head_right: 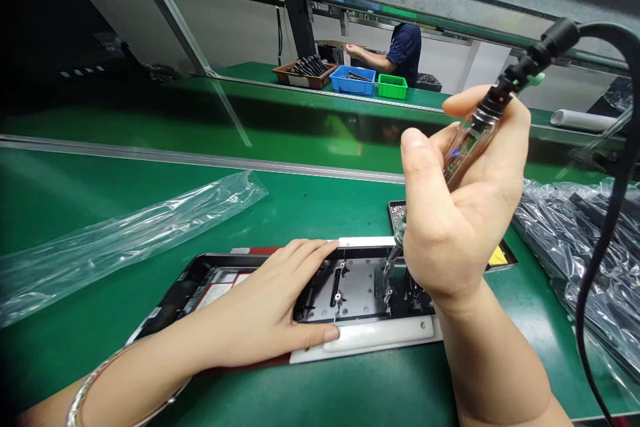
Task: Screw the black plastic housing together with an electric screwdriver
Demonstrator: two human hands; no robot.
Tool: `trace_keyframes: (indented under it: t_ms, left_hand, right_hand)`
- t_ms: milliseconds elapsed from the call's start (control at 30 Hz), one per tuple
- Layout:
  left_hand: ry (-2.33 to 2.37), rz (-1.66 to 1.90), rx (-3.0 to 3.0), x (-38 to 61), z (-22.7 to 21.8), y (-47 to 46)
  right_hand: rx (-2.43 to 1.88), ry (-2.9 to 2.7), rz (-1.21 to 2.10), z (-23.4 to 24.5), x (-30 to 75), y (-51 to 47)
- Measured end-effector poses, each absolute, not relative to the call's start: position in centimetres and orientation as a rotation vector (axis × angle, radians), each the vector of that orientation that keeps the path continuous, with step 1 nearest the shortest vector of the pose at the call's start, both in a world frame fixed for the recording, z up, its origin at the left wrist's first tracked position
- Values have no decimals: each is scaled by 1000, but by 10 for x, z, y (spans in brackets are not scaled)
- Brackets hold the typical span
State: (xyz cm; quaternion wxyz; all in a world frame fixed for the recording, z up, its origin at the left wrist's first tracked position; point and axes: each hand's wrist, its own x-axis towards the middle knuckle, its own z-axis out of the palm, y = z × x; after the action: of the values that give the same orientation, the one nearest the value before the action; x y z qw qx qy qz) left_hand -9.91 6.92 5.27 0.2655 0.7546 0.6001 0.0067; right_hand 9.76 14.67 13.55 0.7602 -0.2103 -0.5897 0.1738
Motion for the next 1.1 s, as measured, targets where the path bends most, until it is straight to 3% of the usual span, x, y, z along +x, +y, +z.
trace_keyframes:
  t_ms: [1100]
  left_hand:
    - [1614,100,2047,-102,51,66]
  right_hand:
    - [-431,-1259,400,136,94,143]
